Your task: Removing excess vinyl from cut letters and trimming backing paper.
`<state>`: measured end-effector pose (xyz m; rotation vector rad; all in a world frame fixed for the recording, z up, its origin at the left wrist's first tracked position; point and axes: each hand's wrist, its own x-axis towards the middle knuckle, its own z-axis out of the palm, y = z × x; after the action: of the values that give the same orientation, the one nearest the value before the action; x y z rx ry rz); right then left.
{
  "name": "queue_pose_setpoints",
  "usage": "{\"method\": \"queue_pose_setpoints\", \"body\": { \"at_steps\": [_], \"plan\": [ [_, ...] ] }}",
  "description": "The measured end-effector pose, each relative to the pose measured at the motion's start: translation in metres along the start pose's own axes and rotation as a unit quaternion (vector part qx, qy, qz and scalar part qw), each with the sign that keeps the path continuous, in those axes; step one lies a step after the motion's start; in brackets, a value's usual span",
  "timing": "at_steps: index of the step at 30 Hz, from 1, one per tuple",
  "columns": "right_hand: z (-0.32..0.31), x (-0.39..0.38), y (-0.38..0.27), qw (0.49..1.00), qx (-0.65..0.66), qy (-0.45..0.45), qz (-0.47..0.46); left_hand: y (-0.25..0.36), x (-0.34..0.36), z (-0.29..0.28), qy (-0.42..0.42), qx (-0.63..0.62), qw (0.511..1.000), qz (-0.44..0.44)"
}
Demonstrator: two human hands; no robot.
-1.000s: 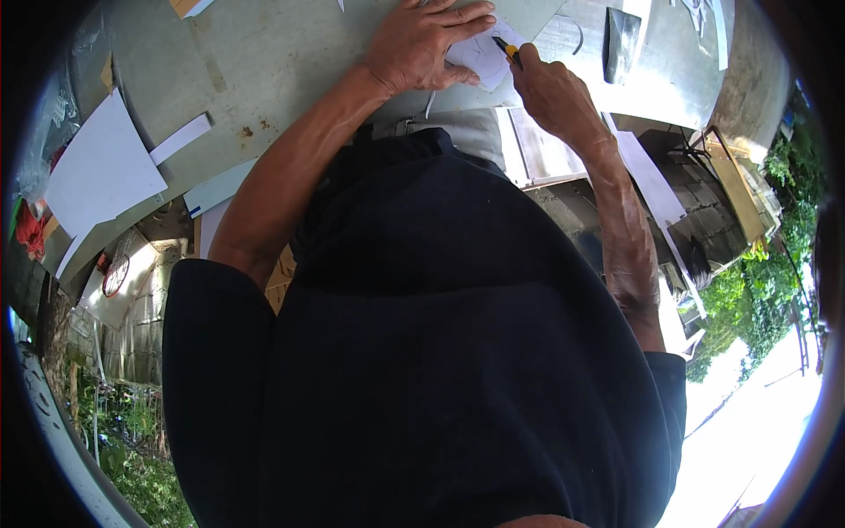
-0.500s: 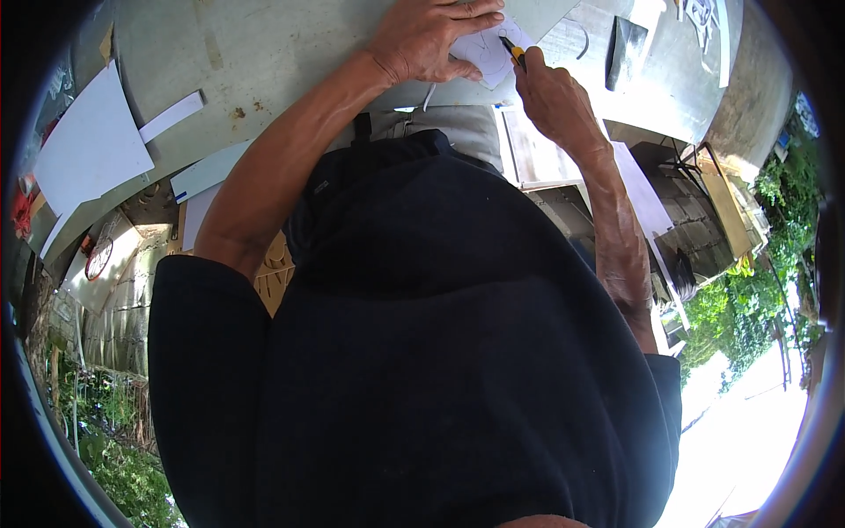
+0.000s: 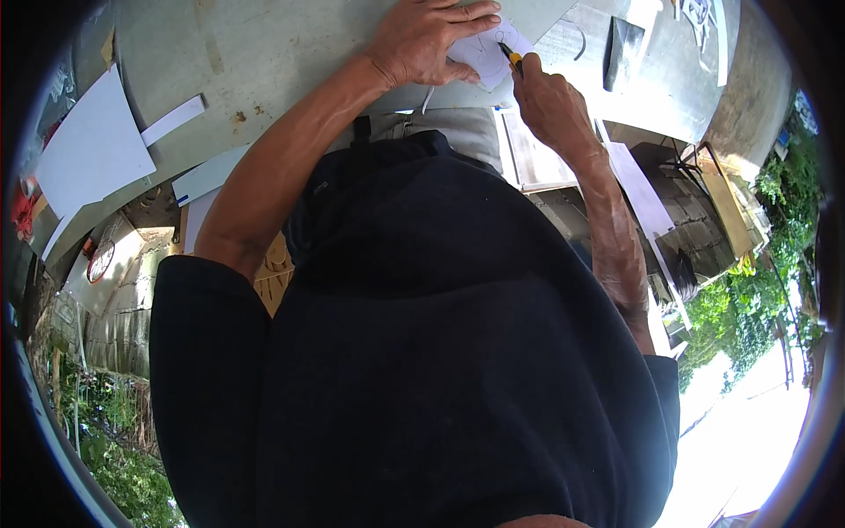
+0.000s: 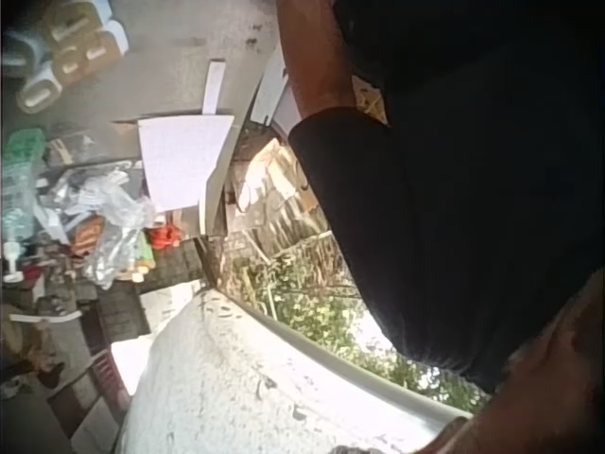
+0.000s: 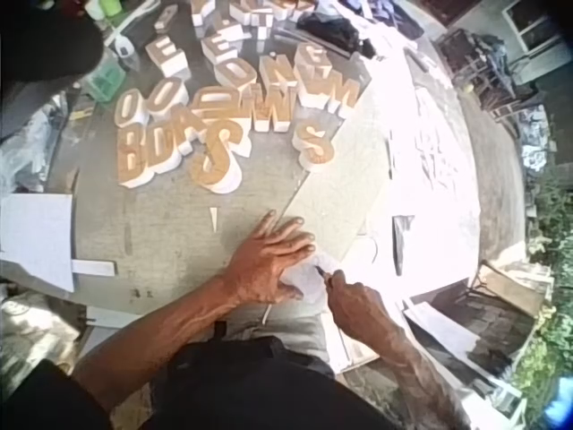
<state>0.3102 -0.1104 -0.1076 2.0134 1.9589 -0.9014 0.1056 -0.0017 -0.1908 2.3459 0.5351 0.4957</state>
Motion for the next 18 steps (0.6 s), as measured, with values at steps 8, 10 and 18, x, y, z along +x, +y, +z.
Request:
{"method": "queue_pose_setpoints", "body": {
  "at_steps": [8, 10, 18],
  "plan": [
    [-0.001, -0.0022, -0.0001, 1.0, -0.002, -0.005, 0.005, 0.0001, 0.0009, -0.0002, -0.004, 0.014, 1.0, 0.001],
    [0.0005, -0.0026, 0.0016, 1.0, -0.003, -0.009, 0.006, 0.0009, 0.0005, 0.0001, -0.001, 0.012, 1.0, 0.002],
    [0.0019, -0.0052, 0.0041, 1.0, 0.001, -0.005, -0.005, 0.001, 0.0009, -0.0002, 0.008, 0.006, 1.0, 0.0]
  ]
}}
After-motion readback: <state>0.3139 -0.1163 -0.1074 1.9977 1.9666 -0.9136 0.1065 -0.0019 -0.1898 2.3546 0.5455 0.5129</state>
